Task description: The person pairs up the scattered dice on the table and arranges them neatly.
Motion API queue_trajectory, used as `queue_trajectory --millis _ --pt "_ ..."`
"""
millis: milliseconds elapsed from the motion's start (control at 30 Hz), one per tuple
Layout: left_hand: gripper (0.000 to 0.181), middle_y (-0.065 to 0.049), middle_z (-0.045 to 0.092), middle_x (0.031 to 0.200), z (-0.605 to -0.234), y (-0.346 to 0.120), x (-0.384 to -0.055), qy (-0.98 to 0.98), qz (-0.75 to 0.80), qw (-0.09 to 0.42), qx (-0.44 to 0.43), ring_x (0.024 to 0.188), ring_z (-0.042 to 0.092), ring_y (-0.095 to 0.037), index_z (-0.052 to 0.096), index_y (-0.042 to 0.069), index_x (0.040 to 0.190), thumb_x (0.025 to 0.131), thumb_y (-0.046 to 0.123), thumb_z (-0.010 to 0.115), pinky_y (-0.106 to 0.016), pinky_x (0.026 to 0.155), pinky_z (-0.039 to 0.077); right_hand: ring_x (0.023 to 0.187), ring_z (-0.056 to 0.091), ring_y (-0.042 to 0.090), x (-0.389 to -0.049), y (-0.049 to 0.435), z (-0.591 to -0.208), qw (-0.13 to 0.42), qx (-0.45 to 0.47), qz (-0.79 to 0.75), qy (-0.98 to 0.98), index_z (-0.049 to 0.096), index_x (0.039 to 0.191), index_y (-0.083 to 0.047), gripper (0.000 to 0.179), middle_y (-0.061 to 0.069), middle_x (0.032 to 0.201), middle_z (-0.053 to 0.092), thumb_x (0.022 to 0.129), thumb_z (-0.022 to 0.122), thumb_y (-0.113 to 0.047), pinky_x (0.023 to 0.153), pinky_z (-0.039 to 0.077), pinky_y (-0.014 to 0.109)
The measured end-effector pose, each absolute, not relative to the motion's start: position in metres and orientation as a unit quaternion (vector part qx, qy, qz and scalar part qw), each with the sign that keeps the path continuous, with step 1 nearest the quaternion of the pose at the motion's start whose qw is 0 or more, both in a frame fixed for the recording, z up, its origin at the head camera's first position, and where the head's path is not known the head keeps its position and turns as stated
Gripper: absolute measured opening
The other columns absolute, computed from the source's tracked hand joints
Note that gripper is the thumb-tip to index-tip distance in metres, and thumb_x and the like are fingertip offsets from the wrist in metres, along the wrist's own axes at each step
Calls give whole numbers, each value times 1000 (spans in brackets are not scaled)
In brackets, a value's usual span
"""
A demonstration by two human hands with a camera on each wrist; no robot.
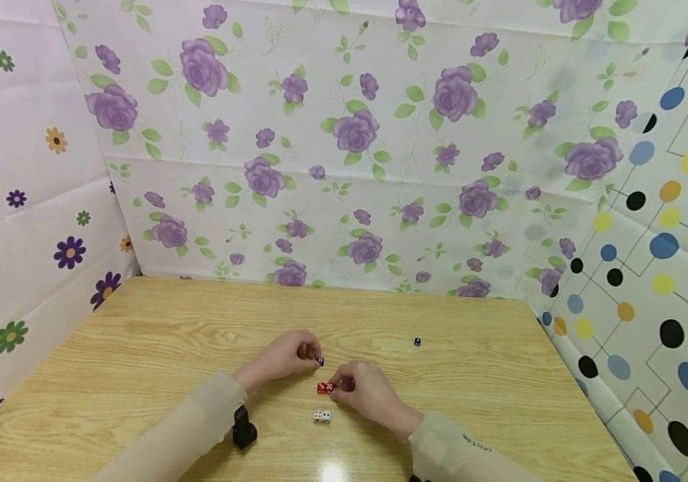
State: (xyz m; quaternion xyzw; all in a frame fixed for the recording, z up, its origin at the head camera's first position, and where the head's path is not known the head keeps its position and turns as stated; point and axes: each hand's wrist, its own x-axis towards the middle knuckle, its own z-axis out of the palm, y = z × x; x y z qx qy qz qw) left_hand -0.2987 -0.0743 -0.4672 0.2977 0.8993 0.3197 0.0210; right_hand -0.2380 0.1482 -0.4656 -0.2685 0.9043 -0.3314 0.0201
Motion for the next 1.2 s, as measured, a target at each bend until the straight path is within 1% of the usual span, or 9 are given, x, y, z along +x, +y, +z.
queue_trajectory --millis 333,600,767,1200 --pt "9 1 62 86 -467 -68 -293 900 313 16 304 76 55 -9 69 14 87 84 14 77 -21 69 45 62 49 -2 -239 147 -468 12 -271 -332 903 76 93 -16 9 -7 75 61 84 78 -15 56 43 18" --pt "9 1 62 85 -466 -67 -291 900 312 13 305 73 52 -5 69 13 87 85 14 77 -21 68 45 62 49 -2 -238 147 -468 13 -268 -332 904 76 93 -15 10 -8 74 62 84 78 -15 56 43 18" --pt "9 1 62 85 -467 -67 -291 899 312 12 307 73 52 -6 69 13 87 84 15 78 -21 67 44 62 49 -2 -238 148 -468 5 -277 -333 901 76 93 -14 11 -7 74 62 83 79 -14 56 43 17" --pt "9 2 62 85 -469 -68 -293 897 321 17 305 74 52 -5 69 14 87 84 14 77 -21 68 45 62 50 -2 -239 148 -469 18 -269 -333 903 75 94 -16 10 -7 75 61 84 78 -15 56 43 18"
